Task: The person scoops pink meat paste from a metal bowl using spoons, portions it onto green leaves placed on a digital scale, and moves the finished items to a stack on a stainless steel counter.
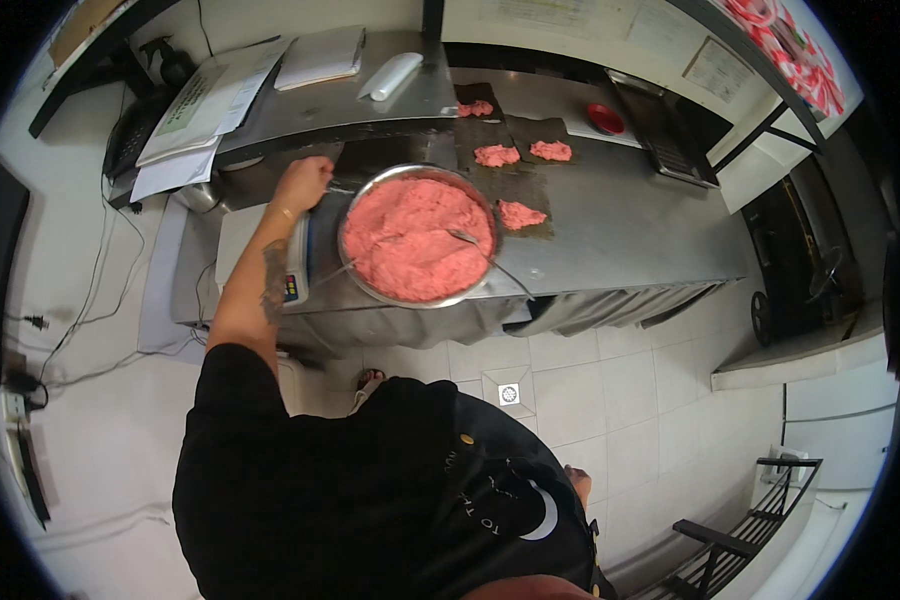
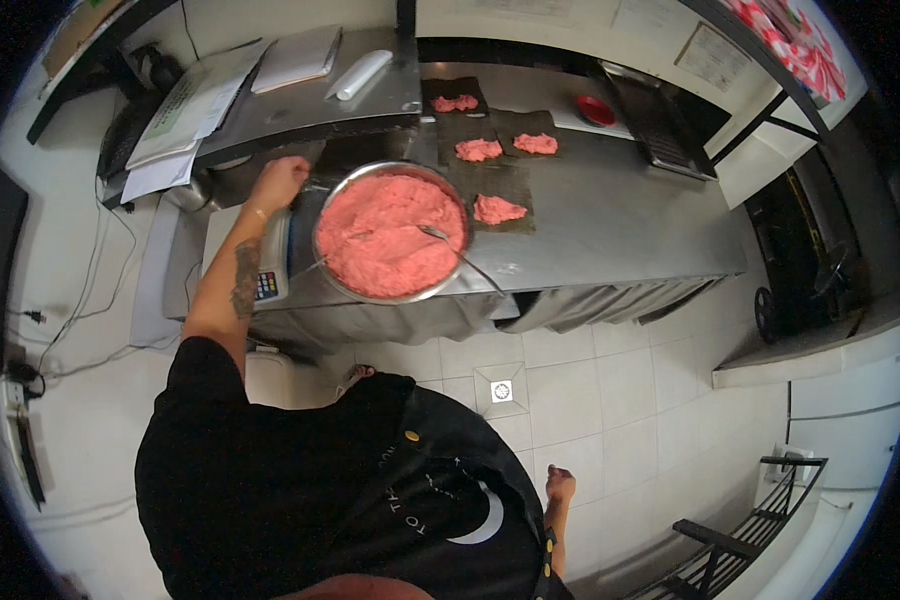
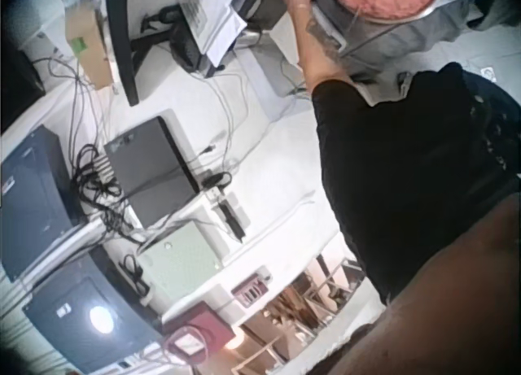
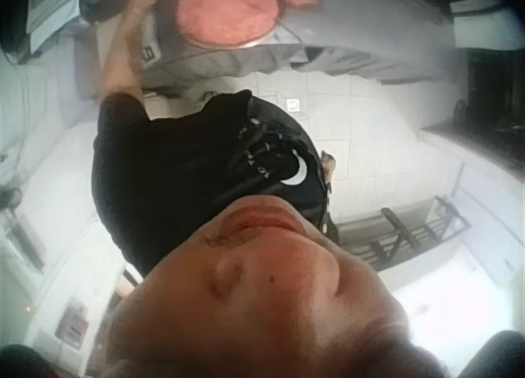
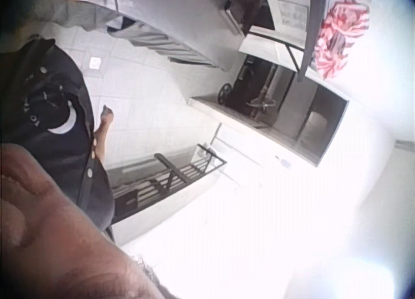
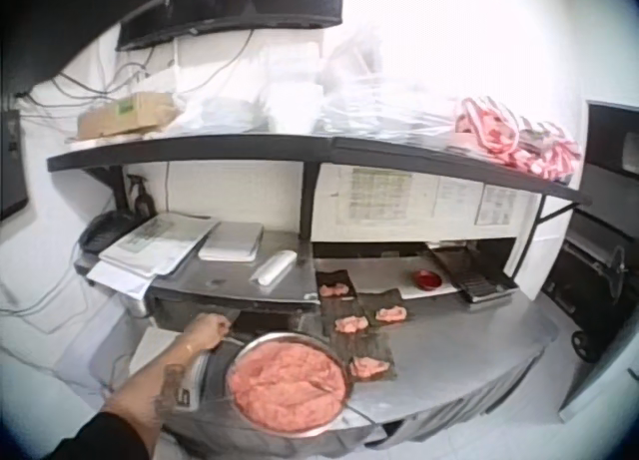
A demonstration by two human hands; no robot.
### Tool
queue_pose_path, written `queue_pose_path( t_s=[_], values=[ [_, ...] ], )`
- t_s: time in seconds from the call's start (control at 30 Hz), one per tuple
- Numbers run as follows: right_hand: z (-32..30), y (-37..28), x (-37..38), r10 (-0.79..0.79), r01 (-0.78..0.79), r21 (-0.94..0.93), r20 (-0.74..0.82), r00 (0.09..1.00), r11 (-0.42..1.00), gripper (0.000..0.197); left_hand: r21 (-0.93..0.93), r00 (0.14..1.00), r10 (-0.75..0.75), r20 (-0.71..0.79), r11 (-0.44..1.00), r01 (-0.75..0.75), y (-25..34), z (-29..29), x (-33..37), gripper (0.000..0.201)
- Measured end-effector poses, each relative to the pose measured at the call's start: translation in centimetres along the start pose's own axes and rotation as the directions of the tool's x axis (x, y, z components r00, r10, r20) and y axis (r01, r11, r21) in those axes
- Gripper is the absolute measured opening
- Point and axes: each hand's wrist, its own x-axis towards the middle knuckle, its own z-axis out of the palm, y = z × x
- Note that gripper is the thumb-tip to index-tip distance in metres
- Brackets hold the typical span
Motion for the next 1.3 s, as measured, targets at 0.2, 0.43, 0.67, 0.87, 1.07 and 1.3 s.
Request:
queue_pose_path(
  t_s=[0.2, 0.43, 0.67, 0.87, 1.07, 1.3],
  values=[
    [5.9, -9.1, -3.7, 0.237, -0.242, 0.111, 0.059, 0.97, 0.964, 0.044, -0.134, 0.899, 0.24, 0.367, 0.97, -0.204, -3.8, 8.2, 9.9, 0.065],
    [8.6, -21.7, -14.6, 0.109, -0.108, -0.016, 0.091, 0.99, 0.994, 0.051, -0.252, 0.757, 0.261, 0.599, 0.959, -0.131, -8.1, 8.7, 14.8, 0.074],
    [12.0, -17.0, -21.3, 0.439, -0.448, 0.033, 0.148, 0.886, 0.894, 0.052, -0.259, 0.78, 0.302, 0.548, 0.948, -0.186, -10.9, 6.3, 15.6, 0.065],
    [12.5, -19.3, -20.3, 0.15, -0.145, -0.055, 0.093, 0.984, 0.988, 0.047, -0.211, 0.81, 0.319, 0.492, 0.946, -0.245, -10.0, 6.3, 15.4, 0.058],
    [14.2, -20.2, -20.4, 0.186, -0.186, 0.027, 0.009, 0.983, 0.982, 0.054, -0.183, 0.813, 0.346, 0.468, 0.938, -0.294, -8.5, 7.6, 15.7, 0.05],
    [13.4, -23.3, -25.5, 0.418, -0.425, 0.112, 0.084, 0.905, 0.898, 0.052, -0.152, 0.834, 0.368, 0.412, 0.93, -0.335, -7.0, 7.8, 15.9, 0.042]
  ],
)
